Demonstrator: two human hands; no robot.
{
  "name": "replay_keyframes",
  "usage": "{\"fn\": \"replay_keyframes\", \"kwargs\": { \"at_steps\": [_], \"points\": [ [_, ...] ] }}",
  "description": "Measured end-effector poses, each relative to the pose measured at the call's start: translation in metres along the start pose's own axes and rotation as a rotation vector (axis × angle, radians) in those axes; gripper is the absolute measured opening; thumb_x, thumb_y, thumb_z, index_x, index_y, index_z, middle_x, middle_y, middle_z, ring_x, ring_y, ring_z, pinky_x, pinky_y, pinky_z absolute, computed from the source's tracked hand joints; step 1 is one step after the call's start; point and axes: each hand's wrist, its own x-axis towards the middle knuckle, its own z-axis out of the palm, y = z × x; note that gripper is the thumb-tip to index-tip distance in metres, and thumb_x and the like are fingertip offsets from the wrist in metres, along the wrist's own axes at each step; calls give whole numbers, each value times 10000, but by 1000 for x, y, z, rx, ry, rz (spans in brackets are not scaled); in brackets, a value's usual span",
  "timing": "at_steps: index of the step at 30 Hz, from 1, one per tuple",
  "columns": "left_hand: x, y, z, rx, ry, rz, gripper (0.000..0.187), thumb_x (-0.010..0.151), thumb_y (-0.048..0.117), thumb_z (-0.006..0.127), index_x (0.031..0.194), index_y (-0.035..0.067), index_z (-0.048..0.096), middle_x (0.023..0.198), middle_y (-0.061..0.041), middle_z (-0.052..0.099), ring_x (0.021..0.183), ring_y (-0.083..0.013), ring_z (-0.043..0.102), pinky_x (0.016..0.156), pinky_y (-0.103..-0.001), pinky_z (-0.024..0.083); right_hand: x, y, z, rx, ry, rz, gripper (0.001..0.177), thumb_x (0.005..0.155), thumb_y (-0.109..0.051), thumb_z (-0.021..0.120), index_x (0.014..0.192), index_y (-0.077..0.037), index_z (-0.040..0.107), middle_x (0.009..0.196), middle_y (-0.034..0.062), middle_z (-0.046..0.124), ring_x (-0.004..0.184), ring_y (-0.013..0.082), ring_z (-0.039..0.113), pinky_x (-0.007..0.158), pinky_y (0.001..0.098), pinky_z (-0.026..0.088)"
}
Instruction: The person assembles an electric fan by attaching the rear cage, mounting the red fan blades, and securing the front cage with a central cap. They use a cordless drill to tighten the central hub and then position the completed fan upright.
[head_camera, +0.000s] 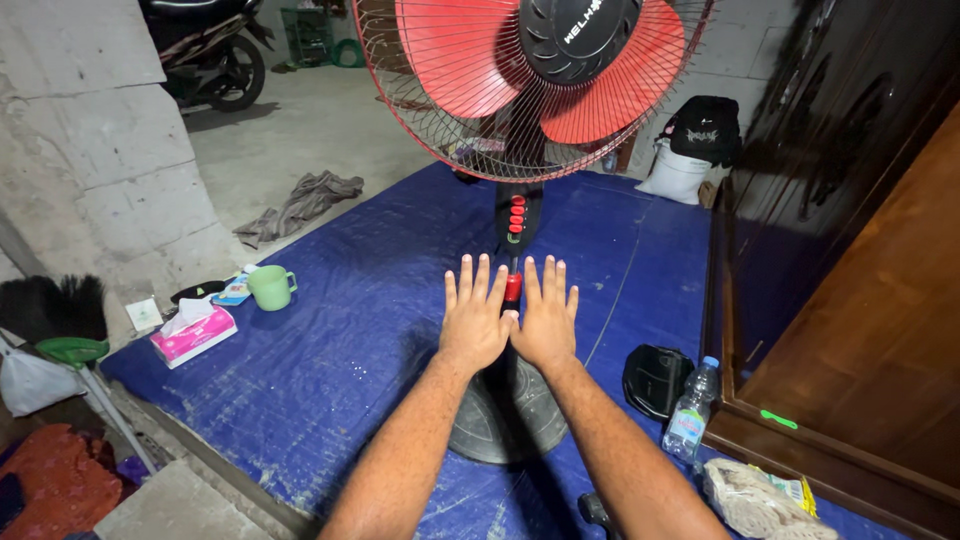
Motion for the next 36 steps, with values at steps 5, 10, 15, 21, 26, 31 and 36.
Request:
{"fn": "replay_keyframes", "kwargs": {
  "at_steps": [5, 10, 15, 21, 26, 31, 36],
  "points": [
    [0, -1, -1, -2, 18, 7, 732, 931, 398, 599, 1537, 45, 389, 1631, -263, 249, 1537, -464, 114, 1207, -655, 75, 1, -1, 0, 0, 1, 9, 951, 798, -280, 729, 1592, -88, 242, 1654, 257, 170, 1551, 429, 115, 1174, 682, 162],
    [1, -1, -2, -5, 15, 1, 732, 932, 394, 599, 1538, 44, 387, 1626, -266, 251, 1534, -463, 114, 1204, -655, 73, 3, -1, 1, 11, 5, 12, 959, 794, -273, 726, 1598, -91, 235, 1658, 256, 170, 1553, 422, 116, 1178, 679, 154],
    [2, -1, -2, -20, 16, 2, 735, 923, 389, 601, 1537, 45, 389, 1626, -266, 252, 1535, -462, 116, 1206, -654, 70, 4, -1, 3, -3, -2, 15, 964, 790, -277, 727, 1597, -87, 234, 1655, 257, 176, 1555, 421, 118, 1181, 680, 153],
    [2, 0, 1, -26, 33, 18, 723, 934, 380, 600, 1540, 45, 391, 1631, -269, 250, 1536, -467, 118, 1206, -655, 71, 4, -1, 2, -4, 6, 11, 959, 800, -299, 725, 1595, -83, 235, 1651, 264, 179, 1551, 428, 123, 1177, 684, 156],
    [3, -1, 1, -24, 38, 18, 739, 919, 388, 606, 1538, 49, 388, 1629, -266, 244, 1534, -466, 114, 1205, -652, 69, 5, -2, 0, -17, -11, 30, 971, 787, -292, 726, 1597, -94, 227, 1653, 259, 173, 1552, 423, 119, 1179, 679, 157],
    [6, 0, 1, -19, 31, 22, 737, 923, 385, 604, 1541, 47, 384, 1632, -261, 239, 1533, -465, 106, 1205, -653, 69, 6, -1, 0, -25, -9, 33, 982, 782, -292, 729, 1601, -97, 225, 1654, 259, 170, 1553, 422, 115, 1179, 681, 157],
    [7, 1, 2, -16, 10, 25, 735, 929, 386, 601, 1542, 46, 380, 1631, -260, 233, 1531, -464, 100, 1201, -656, 70, 6, 0, 1, -18, 7, 23, 964, 797, -308, 729, 1592, -90, 230, 1651, 265, 169, 1549, 424, 113, 1167, 691, 155]
  ]
}}
